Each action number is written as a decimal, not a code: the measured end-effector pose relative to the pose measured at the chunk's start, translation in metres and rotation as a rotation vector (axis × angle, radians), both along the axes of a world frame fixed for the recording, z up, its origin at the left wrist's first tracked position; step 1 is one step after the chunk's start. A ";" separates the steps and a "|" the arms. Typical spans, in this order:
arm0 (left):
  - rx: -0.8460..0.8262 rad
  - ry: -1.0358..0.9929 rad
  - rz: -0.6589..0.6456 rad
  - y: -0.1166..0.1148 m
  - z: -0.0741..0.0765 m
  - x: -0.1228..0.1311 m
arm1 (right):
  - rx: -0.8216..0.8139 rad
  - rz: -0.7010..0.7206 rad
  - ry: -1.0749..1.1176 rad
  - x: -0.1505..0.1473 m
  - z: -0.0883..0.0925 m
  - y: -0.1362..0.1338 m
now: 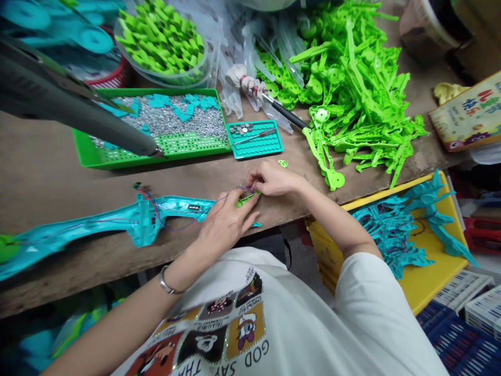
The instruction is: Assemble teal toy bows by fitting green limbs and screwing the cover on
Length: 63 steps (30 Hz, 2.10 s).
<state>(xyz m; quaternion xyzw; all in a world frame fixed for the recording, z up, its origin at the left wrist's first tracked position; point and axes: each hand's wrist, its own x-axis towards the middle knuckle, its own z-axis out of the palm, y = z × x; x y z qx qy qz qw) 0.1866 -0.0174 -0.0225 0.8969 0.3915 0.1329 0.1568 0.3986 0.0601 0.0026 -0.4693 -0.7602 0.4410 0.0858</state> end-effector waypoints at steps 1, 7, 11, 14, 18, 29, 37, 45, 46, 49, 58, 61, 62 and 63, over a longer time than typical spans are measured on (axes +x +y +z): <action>-0.004 -0.001 -0.001 0.001 -0.001 0.001 | -0.003 -0.008 -0.011 -0.001 0.001 0.000; -0.036 -0.026 -0.018 0.002 -0.004 -0.002 | -0.098 -0.090 0.139 -0.005 -0.001 -0.006; 0.006 -0.050 -0.007 -0.003 -0.005 -0.005 | 0.000 -0.133 0.191 -0.004 -0.003 -0.013; 0.006 -0.090 0.019 -0.007 -0.009 -0.004 | 0.041 -0.113 0.185 0.000 0.001 -0.018; -0.023 -0.197 0.047 -0.011 -0.019 -0.004 | 0.087 -0.194 0.183 0.003 0.000 -0.023; 0.093 -0.407 0.096 -0.025 0.031 -0.017 | 0.225 -0.160 0.207 0.000 -0.006 -0.029; -0.015 0.021 0.178 0.020 0.016 0.012 | 0.417 -0.172 0.070 0.009 -0.004 -0.047; -0.003 -0.061 0.084 0.014 -0.006 0.014 | 0.406 -0.252 0.122 0.009 -0.019 -0.053; 0.016 -0.058 0.069 0.013 -0.007 0.014 | 0.404 -0.245 0.117 0.008 -0.020 -0.053; 0.092 -0.018 0.032 0.012 -0.009 0.014 | 0.421 -0.214 0.097 0.008 -0.019 -0.053; 0.263 0.024 -0.013 0.008 -0.015 0.016 | 0.438 -0.174 0.087 -0.003 0.005 -0.058; 0.262 0.044 -0.013 0.009 -0.015 0.016 | 0.432 -0.177 0.086 -0.002 0.007 -0.056; 0.257 0.053 -0.014 0.009 -0.016 0.016 | 0.435 -0.189 0.083 0.001 0.007 -0.055; 0.251 0.062 -0.015 0.009 -0.016 0.016 | 0.444 -0.208 0.075 0.004 0.006 -0.054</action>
